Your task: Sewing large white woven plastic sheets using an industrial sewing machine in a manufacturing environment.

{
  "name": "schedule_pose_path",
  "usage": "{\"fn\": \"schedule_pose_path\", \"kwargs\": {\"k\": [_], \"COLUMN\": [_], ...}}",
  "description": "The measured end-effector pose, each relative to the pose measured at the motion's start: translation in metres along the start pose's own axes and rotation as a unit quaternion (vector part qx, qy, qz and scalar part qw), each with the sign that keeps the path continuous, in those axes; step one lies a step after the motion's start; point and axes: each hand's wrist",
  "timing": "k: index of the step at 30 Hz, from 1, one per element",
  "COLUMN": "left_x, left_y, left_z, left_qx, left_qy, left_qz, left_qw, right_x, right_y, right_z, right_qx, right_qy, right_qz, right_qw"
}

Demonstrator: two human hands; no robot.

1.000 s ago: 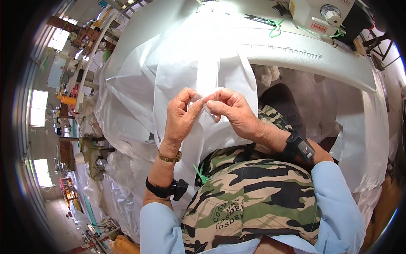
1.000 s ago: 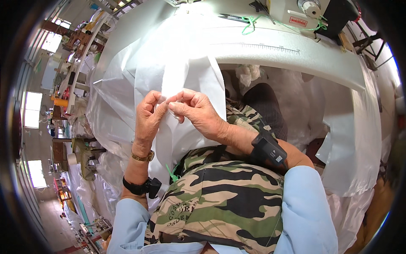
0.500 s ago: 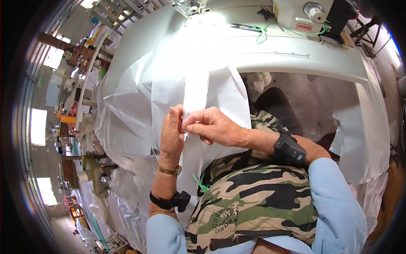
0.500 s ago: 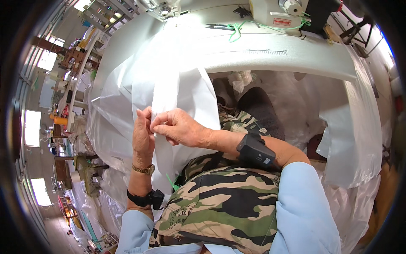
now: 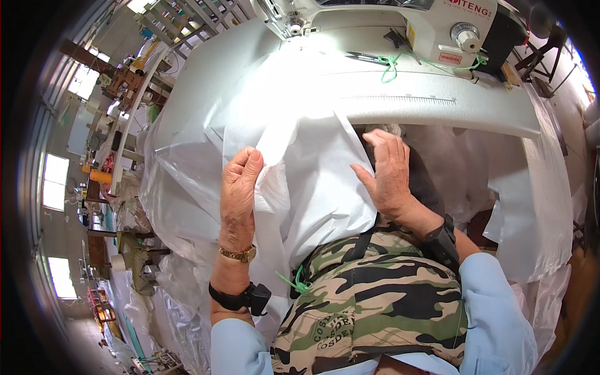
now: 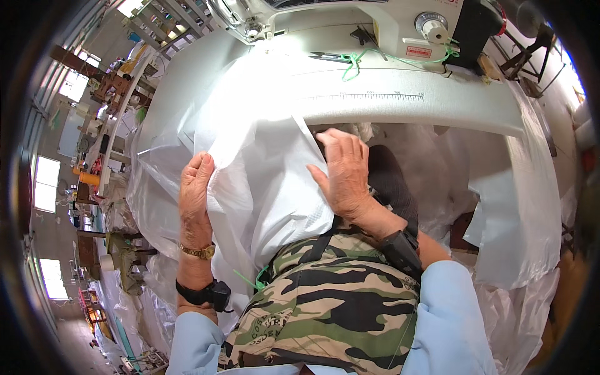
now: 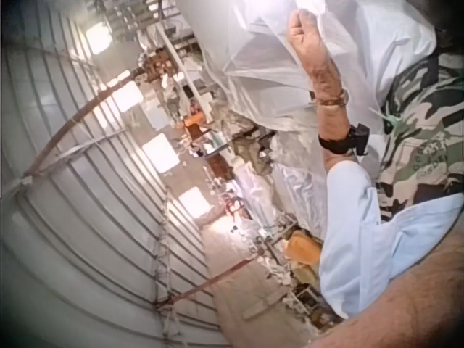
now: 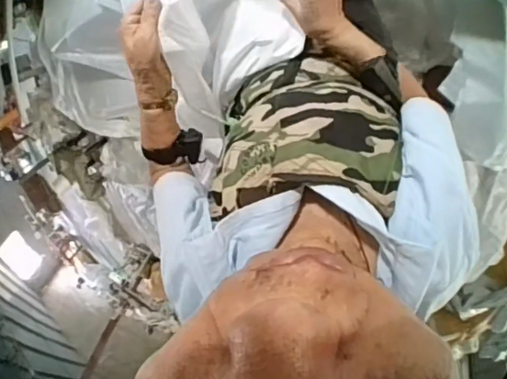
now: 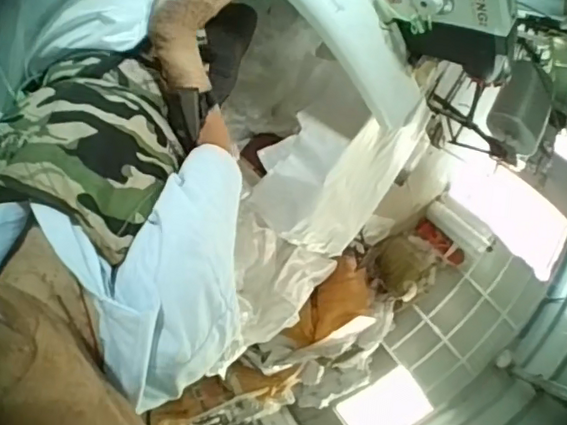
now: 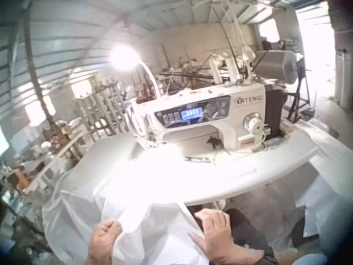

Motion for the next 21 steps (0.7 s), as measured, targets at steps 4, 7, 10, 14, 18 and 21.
{"fn": "schedule_pose_path", "kwargs": {"k": [4, 7, 10, 14, 18, 21], "left_x": [-0.002, 0.001, 0.003, 0.001, -0.005, -0.006], "left_y": [-0.006, -0.004, 0.001, 0.0, -0.008, -0.015], "left_z": [0.005, -0.002, -0.012, -0.011, -0.003, 0.0], "left_qx": [0.006, 0.049, 0.067, 0.086, 0.054, 0.022], "left_qy": [-0.046, -0.076, -0.065, -0.08, -0.086, -0.068], "left_qz": [-0.015, 0.027, 0.039, 0.038, 0.013, -0.005], "left_qw": [0.999, 0.996, 0.995, 0.992, 0.995, 0.997], "right_x": [-0.011, 0.002, 0.031, 0.059, 0.061, 0.067], "right_y": [0.017, 0.021, 0.013, -0.017, -0.051, -0.051], "right_z": [-0.001, 0.001, 0.006, 0.016, 0.043, 0.07], "right_qx": [0.049, 0.02, 0.034, 0.166, 0.343, 0.305], "right_qy": [-0.21, -0.224, -0.122, -0.047, -0.172, -0.25], "right_qz": [0.243, 0.138, 0.022, -0.064, 0.26, 0.368], "right_qw": [0.946, 0.965, 0.992, 0.983, 0.886, 0.842]}}
Point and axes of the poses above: each hand's wrist, its own x-axis towards the middle knuckle, its own z-axis out of the palm, y = z × x, and after that the axes turned 12 degrees about y, right-handed
